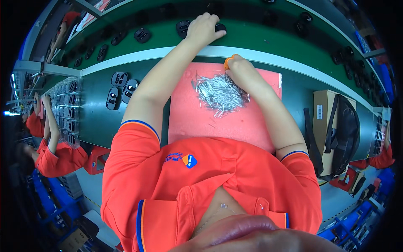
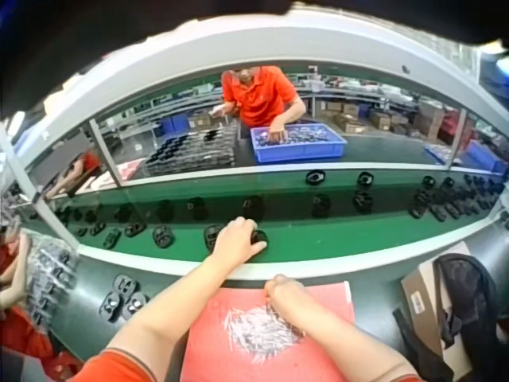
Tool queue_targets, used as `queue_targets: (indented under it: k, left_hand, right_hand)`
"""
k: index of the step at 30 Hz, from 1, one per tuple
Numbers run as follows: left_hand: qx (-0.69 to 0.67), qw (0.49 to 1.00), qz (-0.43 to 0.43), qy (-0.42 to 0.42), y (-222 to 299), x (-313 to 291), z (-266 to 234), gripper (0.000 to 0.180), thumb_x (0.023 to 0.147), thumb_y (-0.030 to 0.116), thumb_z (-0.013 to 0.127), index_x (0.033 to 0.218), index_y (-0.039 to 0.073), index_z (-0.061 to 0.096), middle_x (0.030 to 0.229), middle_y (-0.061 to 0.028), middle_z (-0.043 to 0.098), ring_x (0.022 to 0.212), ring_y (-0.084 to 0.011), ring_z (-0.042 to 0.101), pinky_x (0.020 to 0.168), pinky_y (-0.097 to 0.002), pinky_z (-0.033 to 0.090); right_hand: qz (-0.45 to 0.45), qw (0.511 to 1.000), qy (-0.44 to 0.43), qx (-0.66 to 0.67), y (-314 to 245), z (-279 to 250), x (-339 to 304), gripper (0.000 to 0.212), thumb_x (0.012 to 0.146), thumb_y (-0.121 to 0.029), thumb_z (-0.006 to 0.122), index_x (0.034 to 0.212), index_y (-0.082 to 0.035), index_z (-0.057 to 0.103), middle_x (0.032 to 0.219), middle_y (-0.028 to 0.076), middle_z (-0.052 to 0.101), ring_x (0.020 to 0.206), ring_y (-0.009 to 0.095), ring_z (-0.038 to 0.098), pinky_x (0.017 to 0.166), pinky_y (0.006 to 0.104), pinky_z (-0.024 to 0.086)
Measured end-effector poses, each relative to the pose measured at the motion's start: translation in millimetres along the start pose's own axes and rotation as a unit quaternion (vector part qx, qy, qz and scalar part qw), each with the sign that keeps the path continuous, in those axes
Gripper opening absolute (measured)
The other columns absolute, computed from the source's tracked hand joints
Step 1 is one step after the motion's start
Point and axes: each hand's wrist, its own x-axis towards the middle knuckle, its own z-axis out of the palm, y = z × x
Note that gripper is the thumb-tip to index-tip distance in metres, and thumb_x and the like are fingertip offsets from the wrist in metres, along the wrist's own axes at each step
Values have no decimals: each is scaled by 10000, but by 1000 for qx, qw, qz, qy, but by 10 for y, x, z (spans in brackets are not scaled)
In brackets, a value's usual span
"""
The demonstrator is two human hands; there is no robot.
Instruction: Assembling small electronic components into black plastic housings on a factory assembly line.
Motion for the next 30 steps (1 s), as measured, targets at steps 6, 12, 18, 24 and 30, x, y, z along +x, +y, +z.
queue_targets:
  k: [6,12,18,24,30]
  left_hand:
    - [24,995,92,-43,-117,-291,214,215,798,249,693,947,108,628,812,-80,658,753,-264,658,671,-385,529]
    - [-292,951,-104,4,-1,-416,148,220,905,257,612,1025,76,577,674,-75,631,620,-199,643,590,-318,504]
    - [-537,817,-206,43,3,-739,178,233,923,232,598,1065,53,553,698,-62,570,618,-153,580,617,-291,485]
    - [-384,918,-92,29,111,-863,96,311,930,147,593,1221,57,530,771,-50,615,692,-108,591,672,-245,485]
    - [-358,931,-72,-6,103,-868,221,182,856,125,686,1016,39,690,900,-55,707,783,-120,665,701,-235,523]
  right_hand:
    - [-10,999,-28,-15,81,59,-17,177,812,-103,644,900,48,616,914,236,590,863,391,602,795,434,486]
    - [34,995,-14,94,207,98,-29,204,899,-168,565,981,19,573,896,212,592,852,380,585,788,413,462]
    - [176,914,87,355,411,280,185,214,957,-168,542,1098,-9,567,827,19,578,749,95,531,710,238,446]
    - [226,828,159,489,575,334,293,246,948,-181,572,1155,-58,617,895,-13,613,765,63,528,748,219,442]
    - [153,817,254,495,449,277,296,238,900,-146,637,1113,-42,650,1099,49,660,930,97,602,865,240,455]
